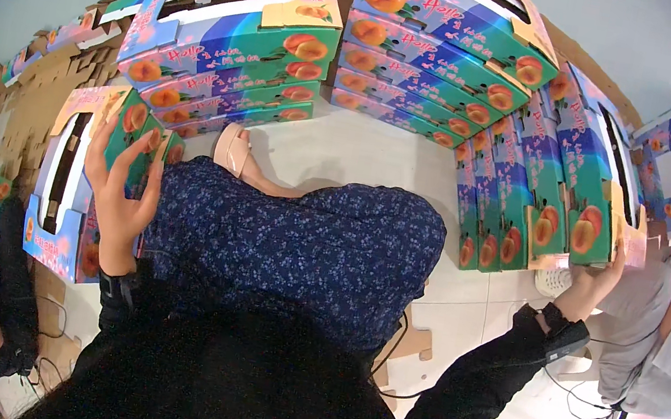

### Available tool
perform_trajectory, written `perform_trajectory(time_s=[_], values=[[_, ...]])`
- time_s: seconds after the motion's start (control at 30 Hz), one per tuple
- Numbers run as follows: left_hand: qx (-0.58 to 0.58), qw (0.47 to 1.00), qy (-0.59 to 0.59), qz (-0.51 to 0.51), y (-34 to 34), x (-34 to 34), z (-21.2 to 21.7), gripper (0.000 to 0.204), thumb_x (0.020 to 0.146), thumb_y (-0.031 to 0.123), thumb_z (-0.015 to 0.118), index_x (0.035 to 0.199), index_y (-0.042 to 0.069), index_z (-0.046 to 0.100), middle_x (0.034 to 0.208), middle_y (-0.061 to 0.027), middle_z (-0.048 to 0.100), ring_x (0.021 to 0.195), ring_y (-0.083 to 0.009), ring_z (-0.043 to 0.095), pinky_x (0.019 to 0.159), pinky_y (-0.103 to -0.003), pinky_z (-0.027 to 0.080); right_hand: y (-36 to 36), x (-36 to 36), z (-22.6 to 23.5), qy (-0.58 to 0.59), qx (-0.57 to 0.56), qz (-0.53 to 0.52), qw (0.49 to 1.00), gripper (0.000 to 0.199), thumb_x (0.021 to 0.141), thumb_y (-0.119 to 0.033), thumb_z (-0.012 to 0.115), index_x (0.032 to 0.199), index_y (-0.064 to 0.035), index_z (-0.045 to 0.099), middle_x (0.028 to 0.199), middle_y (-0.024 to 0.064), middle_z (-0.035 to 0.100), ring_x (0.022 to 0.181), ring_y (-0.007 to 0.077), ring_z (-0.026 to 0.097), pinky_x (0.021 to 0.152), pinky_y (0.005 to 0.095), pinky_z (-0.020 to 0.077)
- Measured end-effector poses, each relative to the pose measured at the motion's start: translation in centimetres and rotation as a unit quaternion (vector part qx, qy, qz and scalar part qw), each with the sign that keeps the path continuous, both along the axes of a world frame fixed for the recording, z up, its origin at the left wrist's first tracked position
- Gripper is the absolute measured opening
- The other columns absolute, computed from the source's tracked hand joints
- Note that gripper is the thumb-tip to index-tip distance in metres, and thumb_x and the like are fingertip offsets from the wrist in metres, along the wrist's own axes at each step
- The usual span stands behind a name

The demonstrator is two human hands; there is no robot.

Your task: Manually folding and stacking colorful cardboard fruit boxes.

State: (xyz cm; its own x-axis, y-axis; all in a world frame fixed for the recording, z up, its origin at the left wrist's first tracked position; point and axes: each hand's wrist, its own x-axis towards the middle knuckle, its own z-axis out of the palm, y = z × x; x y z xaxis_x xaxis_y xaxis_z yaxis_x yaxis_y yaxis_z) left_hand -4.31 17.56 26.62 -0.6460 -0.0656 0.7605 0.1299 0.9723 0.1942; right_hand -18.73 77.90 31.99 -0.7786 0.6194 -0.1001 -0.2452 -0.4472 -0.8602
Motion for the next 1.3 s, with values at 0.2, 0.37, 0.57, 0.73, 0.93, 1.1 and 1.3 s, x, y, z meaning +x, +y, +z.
perform_trajectory(time_s=[0.2, 0.37, 0.57, 0.73, 0.93, 1.1, 1.3], values=[[0.004, 1.0, -0.03, 0.003, 0.0, 0.0, -0.6, 0.039, 0.069, 0.006, 0.069, 0.107, 0.011, 0.064, 0.135, -0.0133, 0.041, 0.128, -0.0342, 0.035, 0.104, -0.044, 0.027, 0.9, -0.6, 0.3, 0.014, 0.024, 0.071, 0.997, 0.045, 0.089, -0.033, 0.049, 0.122, -0.0029, 0.05, 0.122, 0.0134, 0.055, 0.109, 0.0301, 0.054, 0.09, 0.0455, 0.0468], [0.014, 0.999, -0.045, -0.006, 0.2, -0.3, -1.3, 0.037, 0.071, 0.007, 0.069, 0.108, 0.011, 0.063, 0.135, -0.014, 0.041, 0.128, -0.035, 0.035, 0.104, -0.044, 0.027, 6.1, -1.0, -2.5, -0.054, 0.119, -0.012, 0.991, 0.046, 0.084, -0.035, 0.059, 0.118, -0.005, 0.053, 0.112, 0.011, 0.059, 0.101, 0.0243, 0.057, 0.081, 0.04, 0.0486], [0.017, 0.997, -0.081, -0.008, 1.0, -0.4, -1.6, 0.035, 0.073, 0.007, 0.067, 0.107, 0.009, 0.064, 0.137, -0.0156, 0.04, 0.129, -0.0343, 0.034, 0.105, -0.044, 0.026, 1.8, 0.8, -5.2, -0.043, 0.563, -0.439, 0.698, 0.08, 0.077, -0.047, 0.068, 0.12, 0.0164, 0.044, 0.119, 0.0314, 0.05, 0.113, 0.0379, 0.048, 0.1, 0.0464, 0.0351], [0.034, 0.996, -0.087, -0.007, 1.3, -0.4, -2.4, 0.034, 0.075, 0.008, 0.066, 0.109, 0.008, 0.063, 0.137, -0.0162, 0.039, 0.128, -0.0344, 0.035, 0.105, -0.044, 0.027, -4.0, 0.1, -11.8, -0.056, 0.608, -0.33, 0.72, 0.121, 0.058, -0.04, 0.085, 0.135, 0.016, 0.011, 0.137, 0.0322, 0.026, 0.127, 0.0373, 0.033, 0.105, 0.0438, 0.0283], [0.061, 0.992, -0.1, -0.038, 1.5, -0.1, -3.1, 0.032, 0.074, 0.007, 0.067, 0.106, 0.007, 0.063, 0.135, -0.0171, 0.042, 0.125, -0.0359, 0.038, 0.103, -0.044, 0.03, -9.2, -1.4, -12.3, -0.182, 0.542, -0.363, 0.735, 0.135, 0.049, -0.042, 0.088, 0.138, 0.0137, 0.004, 0.13, 0.0311, 0.039, 0.116, 0.0395, 0.047, 0.095, 0.0412, 0.0403], [0.097, 0.987, -0.118, -0.044, 1.7, 0.1, -3.6, 0.03, 0.075, 0.006, 0.067, 0.105, 0.006, 0.064, 0.134, -0.0172, 0.042, 0.126, -0.0335, 0.038, 0.104, -0.042, 0.029, -9.5, -2.1, -12.2, -0.317, 0.512, -0.419, 0.679, 0.132, 0.044, -0.047, 0.087, 0.138, 0.0112, 0.013, 0.104, 0.0226, 0.06, 0.097, 0.0374, 0.058, 0.08, 0.0438, 0.0455], [0.1, 0.984, -0.141, -0.04, 1.1, 0.4, -5.0, 0.031, 0.075, 0.007, 0.068, 0.106, 0.008, 0.064, 0.133, -0.0161, 0.043, 0.125, -0.0333, 0.039, 0.101, -0.042, 0.034, -8.0, -4.4, -14.0, -0.443, 0.481, -0.43, 0.623, 0.135, 0.046, -0.062, 0.079, 0.14, 0.0062, 0.01, 0.112, 0.0195, 0.055, 0.103, 0.0319, 0.054, 0.086, 0.0485, 0.0358]])
